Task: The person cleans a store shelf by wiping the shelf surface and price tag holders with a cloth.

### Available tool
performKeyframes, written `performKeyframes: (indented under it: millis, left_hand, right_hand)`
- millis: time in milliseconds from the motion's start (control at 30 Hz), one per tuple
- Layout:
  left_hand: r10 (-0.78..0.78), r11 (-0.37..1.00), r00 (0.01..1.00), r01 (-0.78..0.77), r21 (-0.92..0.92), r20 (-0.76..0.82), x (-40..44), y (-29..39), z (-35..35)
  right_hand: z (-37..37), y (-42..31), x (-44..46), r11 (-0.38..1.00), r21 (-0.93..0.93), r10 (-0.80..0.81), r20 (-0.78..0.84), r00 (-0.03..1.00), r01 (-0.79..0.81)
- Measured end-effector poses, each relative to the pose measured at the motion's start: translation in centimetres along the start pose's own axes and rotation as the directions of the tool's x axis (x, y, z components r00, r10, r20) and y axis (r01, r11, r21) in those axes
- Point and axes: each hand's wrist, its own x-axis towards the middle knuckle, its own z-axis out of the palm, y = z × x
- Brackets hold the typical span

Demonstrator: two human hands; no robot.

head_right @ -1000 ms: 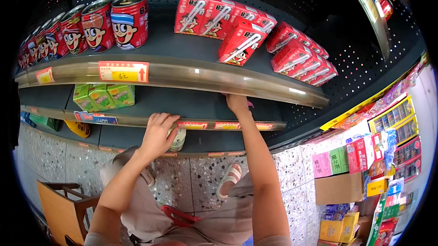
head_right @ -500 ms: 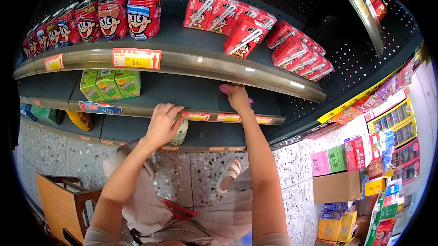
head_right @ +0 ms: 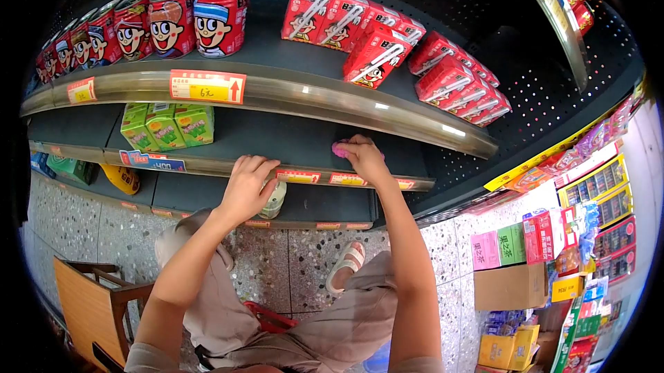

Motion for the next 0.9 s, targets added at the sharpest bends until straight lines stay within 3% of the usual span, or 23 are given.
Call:
performKeyframes:
  millis: [167,367,467,567,667,900]
  left_hand:
    - [-0.008,1.000,1.000,0.008,0.008,0.021,0.1,0.2,-0.2]
    - [-0.004,1.000,0.999,0.004,0.007,0.039,0.2,0.1,-0.5]
    - [-0.003,1.000,0.999,0.003,0.003,0.049,0.3,0.2,-0.5]
    - [-0.010,1.000,0.998,0.009,0.002,0.055,0.3,0.2,-0.5]
    - [-0.010,1.000,0.998,0.010,0.002,0.055,0.3,0.3,-0.5]
    - [0.004,1.000,0.999,-0.005,0.008,0.050,0.3,0.2,-0.5]
  right_hand:
    - [-0.1,0.1,-0.3,0.997,0.075,-0.009,0.014,1.000,0.007]
    - [0.2,0.1,0.0,0.999,0.032,0.017,0.017,1.000,-0.018]
    - [0.4,0.1,0.2,0.993,0.043,0.104,0.044,0.994,-0.106]
    - [1.5,0.6,0.4,0.998,-0.053,0.016,-0.093,0.996,-0.021]
    - [1.5,0.4,1.4,0.996,-0.050,0.063,-0.085,0.994,-0.067]
    - [4.3,4.0,3.5,0.984,-0.164,0.021,-0.243,0.970,-0.063]
